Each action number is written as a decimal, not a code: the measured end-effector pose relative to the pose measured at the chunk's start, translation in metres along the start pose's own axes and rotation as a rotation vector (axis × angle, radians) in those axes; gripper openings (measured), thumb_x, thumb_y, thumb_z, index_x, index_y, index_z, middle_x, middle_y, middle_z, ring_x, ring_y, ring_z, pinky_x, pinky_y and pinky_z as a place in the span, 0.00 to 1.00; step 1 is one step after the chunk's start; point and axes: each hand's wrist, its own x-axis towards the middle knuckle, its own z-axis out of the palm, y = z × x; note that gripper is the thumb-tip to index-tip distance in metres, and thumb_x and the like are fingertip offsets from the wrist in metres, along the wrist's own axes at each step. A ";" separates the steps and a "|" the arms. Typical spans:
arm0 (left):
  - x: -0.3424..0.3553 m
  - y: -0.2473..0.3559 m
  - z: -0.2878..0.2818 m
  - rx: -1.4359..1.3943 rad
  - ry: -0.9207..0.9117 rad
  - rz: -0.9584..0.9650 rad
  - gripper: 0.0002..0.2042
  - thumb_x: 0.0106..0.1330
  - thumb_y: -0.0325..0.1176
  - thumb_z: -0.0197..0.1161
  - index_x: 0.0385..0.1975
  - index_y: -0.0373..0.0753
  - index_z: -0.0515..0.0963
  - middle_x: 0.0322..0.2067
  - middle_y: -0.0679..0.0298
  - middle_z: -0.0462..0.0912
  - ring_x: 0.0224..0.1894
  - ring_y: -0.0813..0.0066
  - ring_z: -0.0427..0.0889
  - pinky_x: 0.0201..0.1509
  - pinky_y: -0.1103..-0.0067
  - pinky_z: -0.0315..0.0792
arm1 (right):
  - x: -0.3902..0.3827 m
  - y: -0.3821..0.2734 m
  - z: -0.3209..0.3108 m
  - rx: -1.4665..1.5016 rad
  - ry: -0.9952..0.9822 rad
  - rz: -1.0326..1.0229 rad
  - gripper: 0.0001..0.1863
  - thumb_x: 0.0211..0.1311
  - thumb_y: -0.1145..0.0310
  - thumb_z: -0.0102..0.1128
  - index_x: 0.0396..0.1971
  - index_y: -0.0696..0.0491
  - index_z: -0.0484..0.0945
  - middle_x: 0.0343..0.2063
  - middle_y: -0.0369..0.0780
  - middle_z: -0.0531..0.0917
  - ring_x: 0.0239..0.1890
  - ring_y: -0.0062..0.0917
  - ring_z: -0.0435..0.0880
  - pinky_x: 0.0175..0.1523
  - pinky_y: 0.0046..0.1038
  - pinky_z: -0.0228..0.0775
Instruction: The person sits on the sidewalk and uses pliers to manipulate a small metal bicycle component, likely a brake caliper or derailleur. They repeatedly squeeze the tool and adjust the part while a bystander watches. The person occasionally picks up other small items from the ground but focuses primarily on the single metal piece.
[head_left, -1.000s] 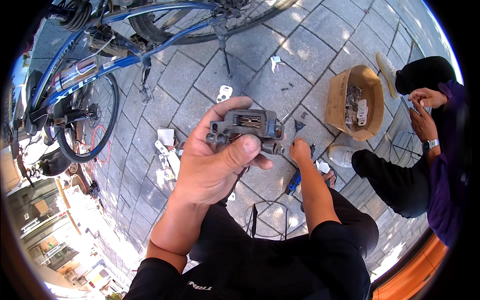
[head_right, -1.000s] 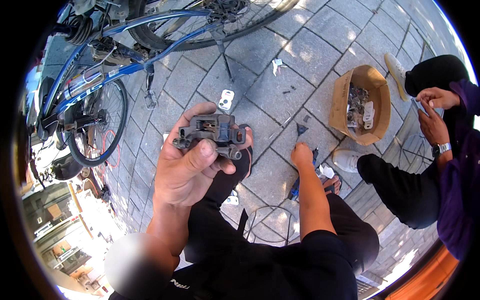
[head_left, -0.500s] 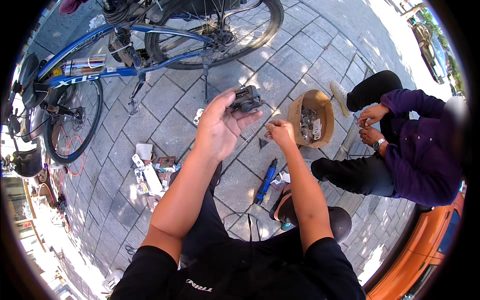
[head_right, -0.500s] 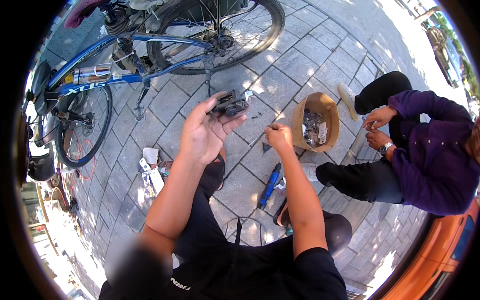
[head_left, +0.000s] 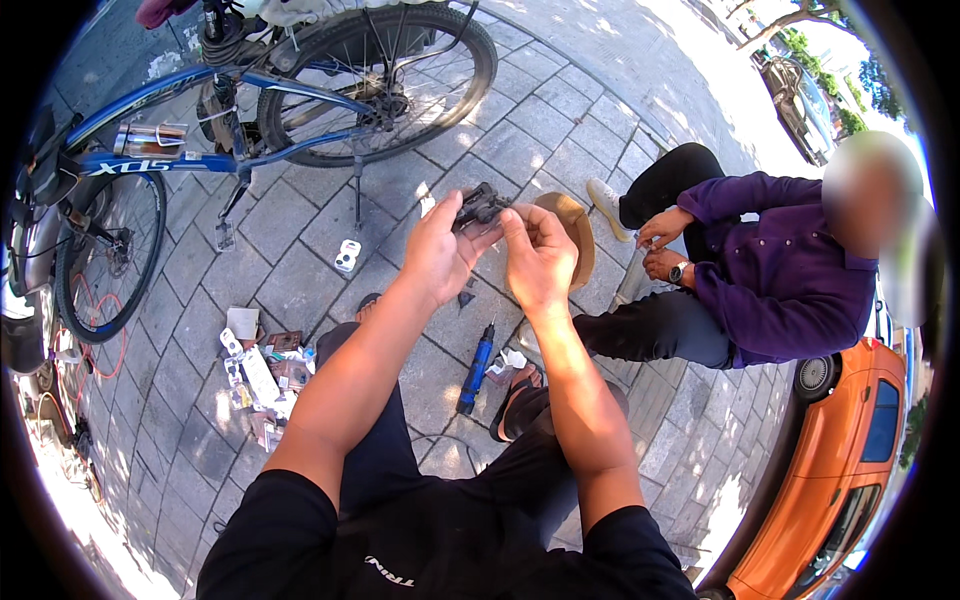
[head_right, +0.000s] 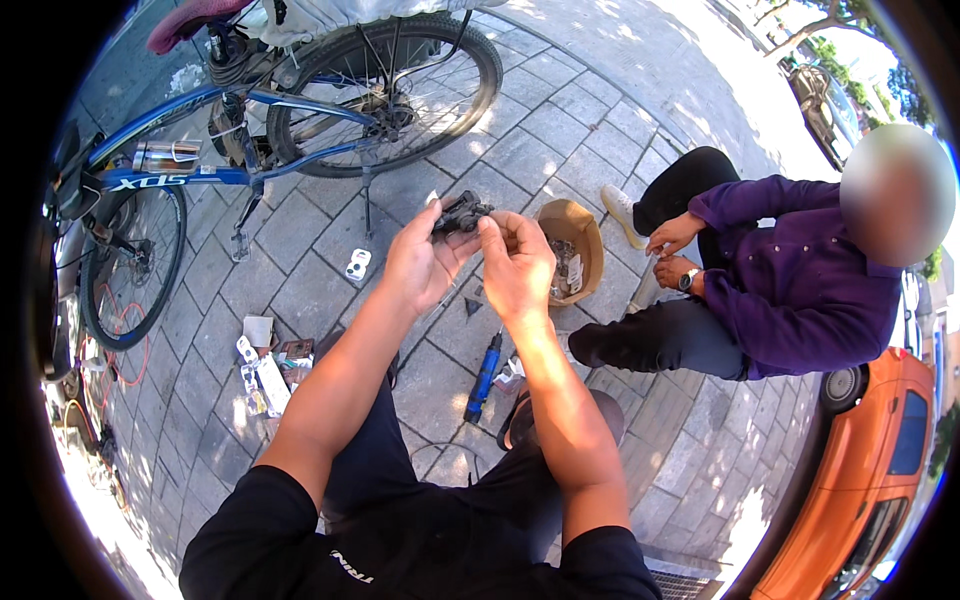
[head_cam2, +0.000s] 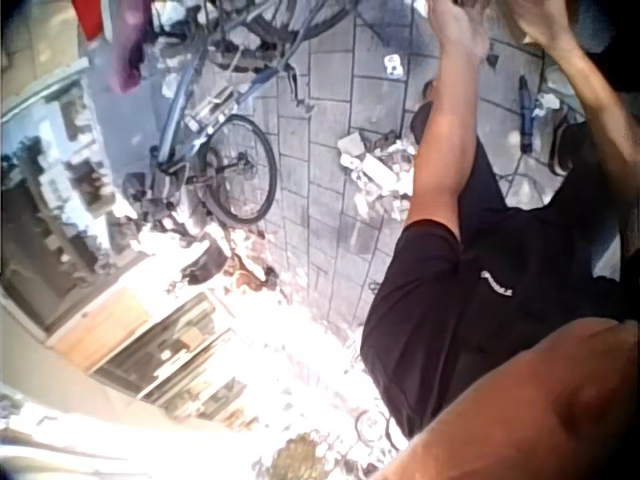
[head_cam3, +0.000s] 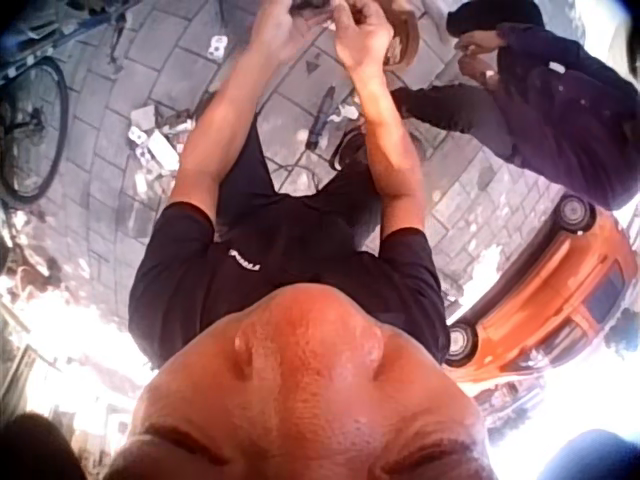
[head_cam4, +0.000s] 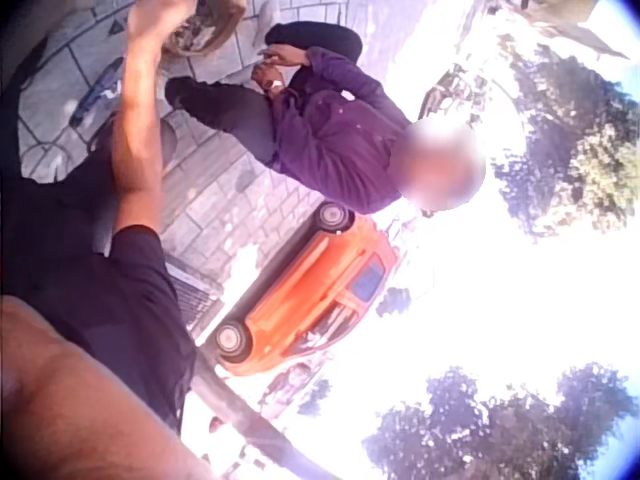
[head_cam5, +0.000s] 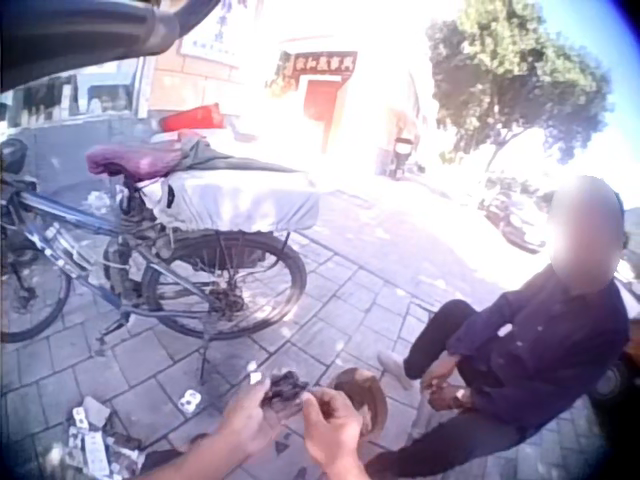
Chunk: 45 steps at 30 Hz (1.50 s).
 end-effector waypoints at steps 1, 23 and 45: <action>0.001 -0.002 -0.002 -0.018 -0.068 0.007 0.16 0.84 0.41 0.48 0.58 0.36 0.71 0.53 0.55 0.82 0.55 0.61 0.85 0.65 0.62 0.79 | 0.001 0.003 0.000 -0.015 0.019 -0.025 0.08 0.70 0.72 0.71 0.43 0.60 0.85 0.31 0.31 0.85 0.31 0.10 0.79 0.38 0.16 0.74; -0.001 -0.021 0.007 0.112 -0.144 0.201 0.24 0.82 0.37 0.53 0.73 0.38 0.60 0.62 0.57 0.74 0.65 0.67 0.74 0.73 0.64 0.69 | 0.006 0.012 0.017 0.141 0.126 0.080 0.09 0.74 0.71 0.66 0.42 0.63 0.84 0.34 0.36 0.86 0.32 0.16 0.81 0.39 0.20 0.75; 0.001 -0.017 0.001 0.619 -0.041 0.444 0.21 0.74 0.24 0.59 0.64 0.28 0.66 0.52 0.56 0.79 0.51 0.76 0.81 0.55 0.78 0.79 | 0.002 0.001 0.009 -0.112 0.041 0.089 0.11 0.71 0.66 0.70 0.36 0.61 0.84 0.25 0.30 0.82 0.26 0.09 0.74 0.32 0.18 0.70</action>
